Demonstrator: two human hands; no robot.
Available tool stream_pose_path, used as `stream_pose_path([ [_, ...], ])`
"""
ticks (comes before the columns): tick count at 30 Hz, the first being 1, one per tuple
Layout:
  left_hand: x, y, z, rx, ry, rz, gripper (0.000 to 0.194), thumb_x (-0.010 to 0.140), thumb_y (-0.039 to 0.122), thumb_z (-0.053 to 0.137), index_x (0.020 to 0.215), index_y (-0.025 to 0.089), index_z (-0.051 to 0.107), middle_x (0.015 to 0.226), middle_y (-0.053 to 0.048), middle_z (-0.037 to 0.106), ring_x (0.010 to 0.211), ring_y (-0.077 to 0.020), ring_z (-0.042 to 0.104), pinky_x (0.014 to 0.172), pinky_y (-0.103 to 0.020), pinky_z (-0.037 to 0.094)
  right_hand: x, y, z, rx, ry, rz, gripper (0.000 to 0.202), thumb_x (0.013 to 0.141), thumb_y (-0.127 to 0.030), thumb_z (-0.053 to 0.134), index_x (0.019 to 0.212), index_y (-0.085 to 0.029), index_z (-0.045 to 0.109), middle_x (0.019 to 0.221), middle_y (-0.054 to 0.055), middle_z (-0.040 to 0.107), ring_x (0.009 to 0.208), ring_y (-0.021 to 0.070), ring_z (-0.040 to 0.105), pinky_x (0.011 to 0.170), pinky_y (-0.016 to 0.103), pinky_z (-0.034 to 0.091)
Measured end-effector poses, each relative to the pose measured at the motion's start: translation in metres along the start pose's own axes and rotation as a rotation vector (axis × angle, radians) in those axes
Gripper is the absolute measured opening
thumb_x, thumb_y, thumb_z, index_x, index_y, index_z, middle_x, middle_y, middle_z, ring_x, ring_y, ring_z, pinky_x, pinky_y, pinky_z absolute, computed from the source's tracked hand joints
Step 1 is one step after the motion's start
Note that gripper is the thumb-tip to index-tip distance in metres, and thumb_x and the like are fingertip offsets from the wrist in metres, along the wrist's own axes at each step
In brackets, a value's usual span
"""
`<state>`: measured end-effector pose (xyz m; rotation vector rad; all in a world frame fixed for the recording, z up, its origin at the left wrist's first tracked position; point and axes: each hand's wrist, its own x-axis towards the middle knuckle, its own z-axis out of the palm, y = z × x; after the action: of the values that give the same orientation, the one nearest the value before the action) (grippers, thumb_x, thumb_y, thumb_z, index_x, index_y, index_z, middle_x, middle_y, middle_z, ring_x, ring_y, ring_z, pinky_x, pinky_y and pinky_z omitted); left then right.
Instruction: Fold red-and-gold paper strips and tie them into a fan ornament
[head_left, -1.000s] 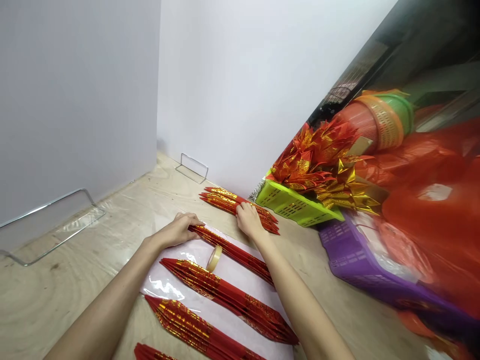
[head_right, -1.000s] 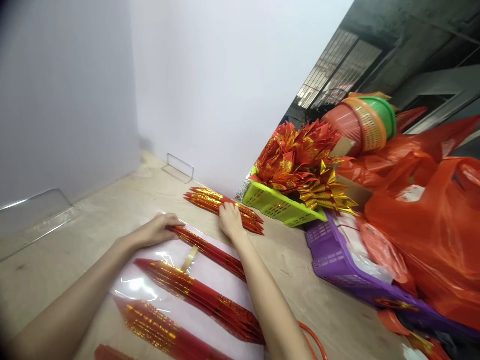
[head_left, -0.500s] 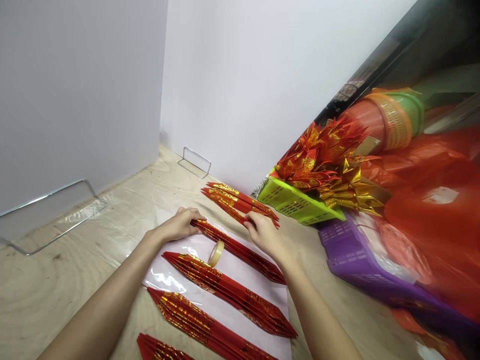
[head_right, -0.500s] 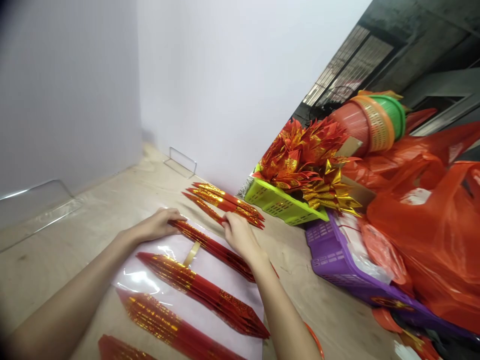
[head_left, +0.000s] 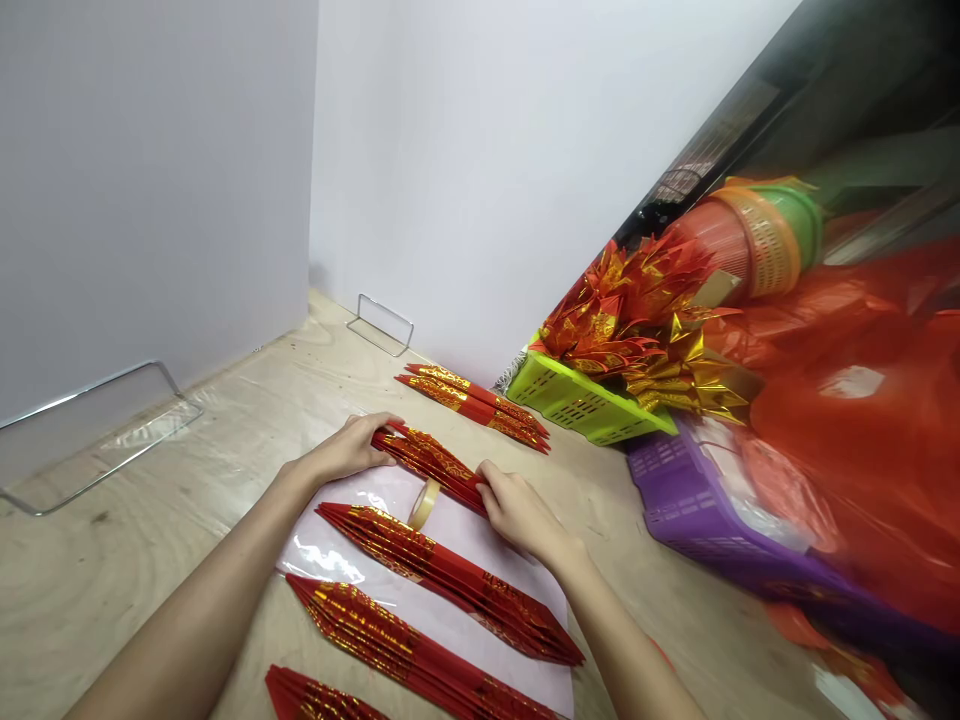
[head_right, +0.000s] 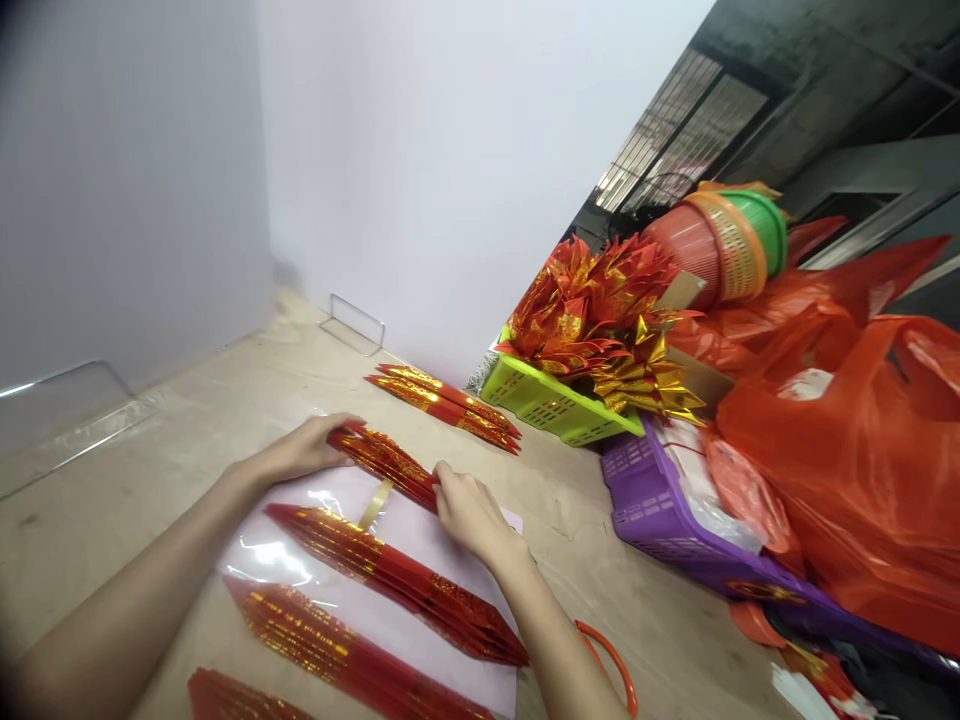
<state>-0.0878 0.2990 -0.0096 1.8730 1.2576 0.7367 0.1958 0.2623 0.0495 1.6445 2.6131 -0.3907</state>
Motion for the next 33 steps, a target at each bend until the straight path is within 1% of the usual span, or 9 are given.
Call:
stream_pose_path([
  [3,-0.001,-0.002,0.0,-0.02,0.026,-0.032,0.057,0.074,0.03,0.065,0.127,0.024,0.045,0.108,-0.006,0.063,0.104,-0.0249,0.059,0.09,-0.039,0.047,0.001,-0.006,0.001,-0.037,-0.013,-0.005,0.013,0.095,-0.015,0.039,0.086,-0.02,0.048,0.074,0.002,0.059,0.064,0.0151,0.049,0.059,0.027,0.025],
  [7,0.001,0.0,-0.001,-0.021,0.01,-0.037,0.044,0.072,0.03,0.066,0.114,0.023,0.056,0.112,-0.005,0.064,0.108,-0.0253,0.059,0.096,-0.039,0.045,0.005,-0.011,0.004,-0.073,-0.011,-0.038,0.015,0.096,-0.015,0.039,0.086,-0.019,0.049,0.084,0.005,0.062,0.071,0.0161,0.053,0.064,0.027,0.03],
  [11,0.002,0.0,0.0,-0.001,0.002,-0.048,0.042,0.071,0.031,0.065,0.113,0.022,0.063,0.119,-0.006,0.064,0.114,-0.0269,0.057,0.101,-0.039,0.043,0.013,-0.017,0.011,-0.102,-0.002,-0.074,0.019,0.099,-0.018,0.037,0.089,-0.018,0.053,0.093,0.007,0.063,0.082,0.0173,0.056,0.072,0.026,0.035],
  [18,0.001,0.005,-0.003,0.035,-0.009,-0.009,0.037,0.072,0.033,0.065,0.107,0.022,0.069,0.106,-0.006,0.067,0.107,-0.028,0.057,0.097,-0.04,0.043,0.018,-0.024,0.021,-0.17,0.027,-0.076,0.026,0.099,-0.016,0.034,0.091,-0.016,0.058,0.092,0.009,0.065,0.083,0.0208,0.059,0.074,0.03,0.039],
  [22,0.0,0.011,-0.005,0.032,-0.026,0.03,0.027,0.075,0.034,0.063,0.099,0.024,0.072,0.096,-0.004,0.066,0.099,-0.026,0.058,0.092,-0.038,0.044,0.014,-0.027,0.022,-0.196,0.073,-0.065,0.023,0.101,-0.026,0.037,0.107,-0.015,0.056,0.101,0.011,0.062,0.087,0.0227,0.059,0.076,0.032,0.041],
  [24,0.0,0.012,-0.005,0.026,-0.031,0.042,0.023,0.076,0.033,0.062,0.095,0.024,0.073,0.093,-0.003,0.065,0.095,-0.0246,0.059,0.09,-0.037,0.044,0.012,-0.026,0.024,-0.214,0.096,-0.06,0.026,0.1,-0.026,0.041,0.12,-0.014,0.052,0.109,0.014,0.059,0.095,0.0251,0.058,0.08,0.034,0.041],
  [26,0.0,0.013,-0.005,0.017,-0.026,0.042,0.021,0.075,0.031,0.062,0.091,0.023,0.073,0.091,-0.003,0.065,0.093,-0.0239,0.059,0.089,-0.036,0.044,0.012,-0.025,0.027,-0.23,0.108,-0.068,0.03,0.099,-0.026,0.042,0.126,-0.013,0.048,0.114,0.016,0.057,0.102,0.0275,0.056,0.084,0.037,0.041],
  [29,0.001,0.012,-0.004,-0.004,-0.005,0.025,0.019,0.072,0.028,0.063,0.089,0.022,0.07,0.092,-0.003,0.066,0.093,-0.0233,0.06,0.087,-0.035,0.045,0.012,-0.022,0.029,-0.236,0.095,-0.113,0.024,0.1,-0.025,0.04,0.116,-0.014,0.053,0.109,0.014,0.06,0.102,0.0276,0.054,0.086,0.039,0.039],
  [33,-0.001,0.008,-0.005,-0.034,0.067,-0.022,0.029,0.066,0.025,0.069,0.095,0.022,0.067,0.094,-0.003,0.068,0.097,-0.0255,0.058,0.09,-0.038,0.044,0.011,-0.021,0.034,-0.213,0.079,-0.159,0.016,0.098,-0.019,0.04,0.102,-0.015,0.056,0.1,0.012,0.063,0.093,0.0254,0.056,0.081,0.036,0.04],
])
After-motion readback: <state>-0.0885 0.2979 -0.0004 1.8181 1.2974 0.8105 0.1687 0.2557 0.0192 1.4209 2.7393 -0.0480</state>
